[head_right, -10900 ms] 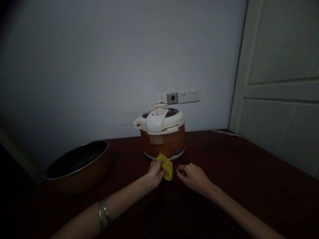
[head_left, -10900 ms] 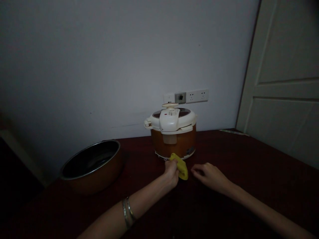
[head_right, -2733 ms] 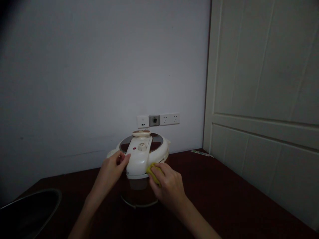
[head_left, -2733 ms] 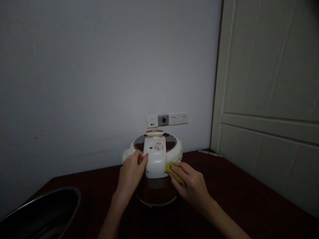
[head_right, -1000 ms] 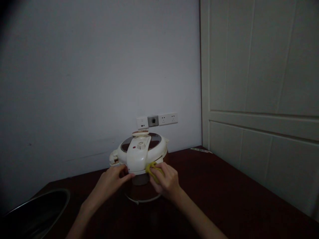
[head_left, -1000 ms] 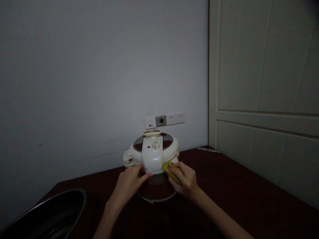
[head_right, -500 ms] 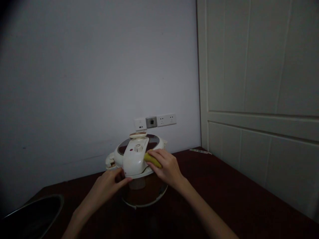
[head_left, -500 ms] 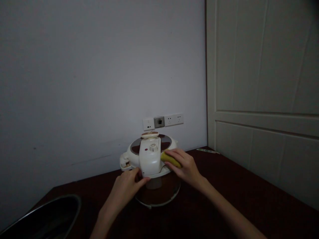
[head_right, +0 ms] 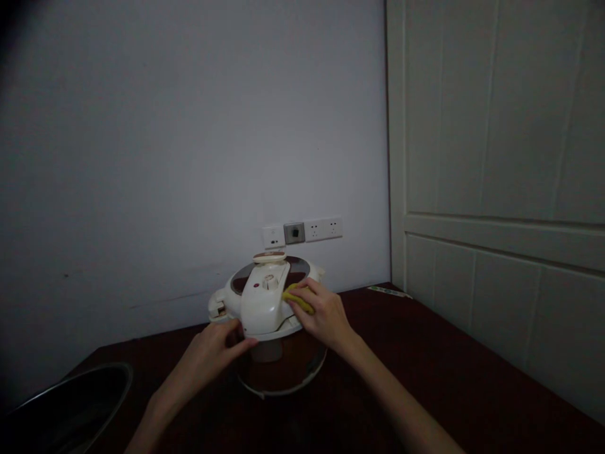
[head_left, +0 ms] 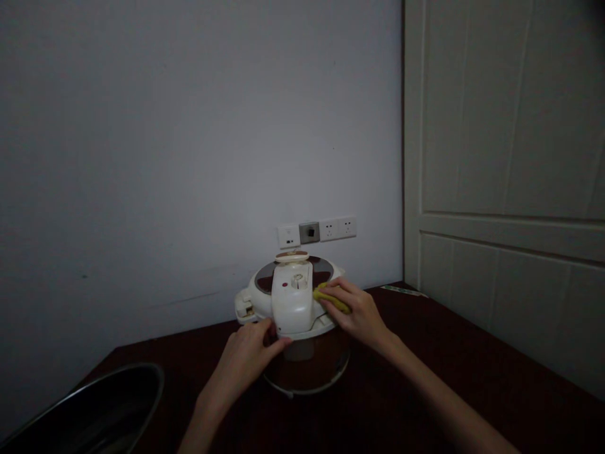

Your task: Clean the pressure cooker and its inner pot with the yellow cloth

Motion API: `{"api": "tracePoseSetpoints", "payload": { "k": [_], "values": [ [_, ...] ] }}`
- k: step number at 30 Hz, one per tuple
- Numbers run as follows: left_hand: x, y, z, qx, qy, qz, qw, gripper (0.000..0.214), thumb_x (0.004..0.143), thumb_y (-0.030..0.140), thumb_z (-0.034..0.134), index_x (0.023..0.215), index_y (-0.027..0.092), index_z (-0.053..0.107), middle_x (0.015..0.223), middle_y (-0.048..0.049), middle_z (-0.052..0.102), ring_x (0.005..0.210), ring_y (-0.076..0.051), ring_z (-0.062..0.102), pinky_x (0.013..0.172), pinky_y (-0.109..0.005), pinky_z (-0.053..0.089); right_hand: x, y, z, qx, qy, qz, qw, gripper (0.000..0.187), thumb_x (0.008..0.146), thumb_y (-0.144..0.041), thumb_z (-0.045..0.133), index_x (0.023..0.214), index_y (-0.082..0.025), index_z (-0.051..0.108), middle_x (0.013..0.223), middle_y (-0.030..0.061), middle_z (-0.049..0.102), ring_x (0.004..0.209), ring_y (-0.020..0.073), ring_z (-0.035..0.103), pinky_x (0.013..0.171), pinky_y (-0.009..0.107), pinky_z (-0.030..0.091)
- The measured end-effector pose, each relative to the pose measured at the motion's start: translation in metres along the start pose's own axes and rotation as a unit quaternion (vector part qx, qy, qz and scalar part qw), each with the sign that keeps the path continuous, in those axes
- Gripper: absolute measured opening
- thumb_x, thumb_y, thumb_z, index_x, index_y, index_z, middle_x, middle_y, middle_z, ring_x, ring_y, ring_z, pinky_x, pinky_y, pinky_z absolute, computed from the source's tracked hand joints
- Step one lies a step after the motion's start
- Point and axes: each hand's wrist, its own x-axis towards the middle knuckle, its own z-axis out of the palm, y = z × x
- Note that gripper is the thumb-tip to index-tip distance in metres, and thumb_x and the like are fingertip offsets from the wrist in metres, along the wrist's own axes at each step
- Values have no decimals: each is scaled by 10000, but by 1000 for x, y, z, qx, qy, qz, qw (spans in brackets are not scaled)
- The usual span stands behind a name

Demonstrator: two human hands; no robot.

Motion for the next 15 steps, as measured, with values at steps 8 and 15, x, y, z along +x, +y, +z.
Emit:
{"api": "tracePoseSetpoints", "payload": {
  "k": [8, 15],
  "values": [
    [-4, 7, -7, 23, -1, -4, 1000, 313, 832, 477, 498, 787, 191, 616, 850, -78, 681, 781, -244, 627, 642, -310, 397, 4, 0, -17, -44, 53, 77, 995, 196, 869, -314, 541, 947, -219, 695, 869, 54, 654, 755, 178, 634, 684, 299, 518],
    [-38, 16, -37, -217, -50, 14, 975, 520, 777, 416, 605, 1260, 241, 526, 1001, -59, 670, 856, -193, 606, 784, -319, 460, -12, -99, -11, 132, 37, 74, 988, 251, 829, -244, 558, 1077, -214, 543, 947, 60, 665, 829, 179, 654, 693, 274, 537]
  ]
}}
